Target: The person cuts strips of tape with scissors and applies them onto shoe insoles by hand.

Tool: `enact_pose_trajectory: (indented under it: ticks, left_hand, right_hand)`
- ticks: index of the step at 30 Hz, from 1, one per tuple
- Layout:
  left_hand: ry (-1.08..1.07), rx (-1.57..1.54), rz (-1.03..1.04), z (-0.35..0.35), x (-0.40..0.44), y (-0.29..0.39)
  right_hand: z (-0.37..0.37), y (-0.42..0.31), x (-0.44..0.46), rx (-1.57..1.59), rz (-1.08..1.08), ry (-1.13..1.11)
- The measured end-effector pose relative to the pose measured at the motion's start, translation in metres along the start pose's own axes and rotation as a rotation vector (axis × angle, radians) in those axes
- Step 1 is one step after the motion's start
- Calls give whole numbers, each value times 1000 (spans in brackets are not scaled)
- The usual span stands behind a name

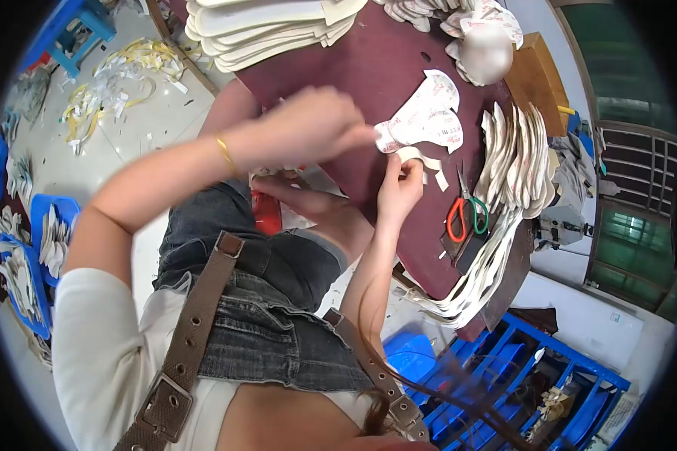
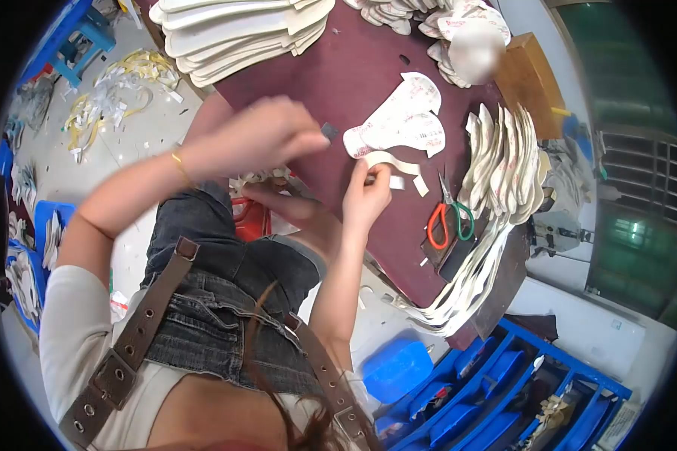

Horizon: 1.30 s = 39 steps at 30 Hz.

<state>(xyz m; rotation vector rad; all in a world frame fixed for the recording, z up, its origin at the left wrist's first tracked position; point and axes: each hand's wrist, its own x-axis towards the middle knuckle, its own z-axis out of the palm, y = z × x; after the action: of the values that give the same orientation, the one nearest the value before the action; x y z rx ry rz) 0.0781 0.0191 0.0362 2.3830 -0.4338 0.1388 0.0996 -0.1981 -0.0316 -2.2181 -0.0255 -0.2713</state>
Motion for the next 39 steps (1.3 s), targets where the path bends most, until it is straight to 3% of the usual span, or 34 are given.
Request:
enact_pose_trajectory:
  ticks: [1,3,5,7,8,9,11,13,17,22,30,39]
  left_hand:
    - [-201,-139,-63,26,2,-2]
    - [-436,-977,-442,64,-5,4]
    - [-383,-1785,-696,98,-3,9]
    - [-187,-1739,-766,101,0,17]
    - [-162,-1665,-738,96,1,18]
    - [-175,-1663,-746,98,1,17]
    - [-260,-1305,-513,100,1,17]
    - [-388,-1264,-444,95,-1,25]
    - [-425,-1299,-376,106,-12,19]
    - [-583,-1336,-491,105,-43,5]
    - [-591,-1616,-612,127,-67,-12]
    - [-573,-1667,-694,105,-89,-7]
  right_hand:
    - [-7,-10,-16,-9,7,-9]
    - [-23,-19,-46,368,125,-322]
    - [-36,-30,-77,592,318,-517]
    - [-34,-9,-100,703,413,-660]
    - [-32,-1,-103,624,361,-666]
    - [-31,7,-101,500,355,-554]
    - [-26,-4,-72,839,461,-215]
    - [-28,-11,-39,870,368,-145]
    - [-39,8,28,998,368,51]
    - [-67,82,106,1001,520,14]
    - [-43,105,142,960,663,11]
    - [-32,113,144,876,709,18]
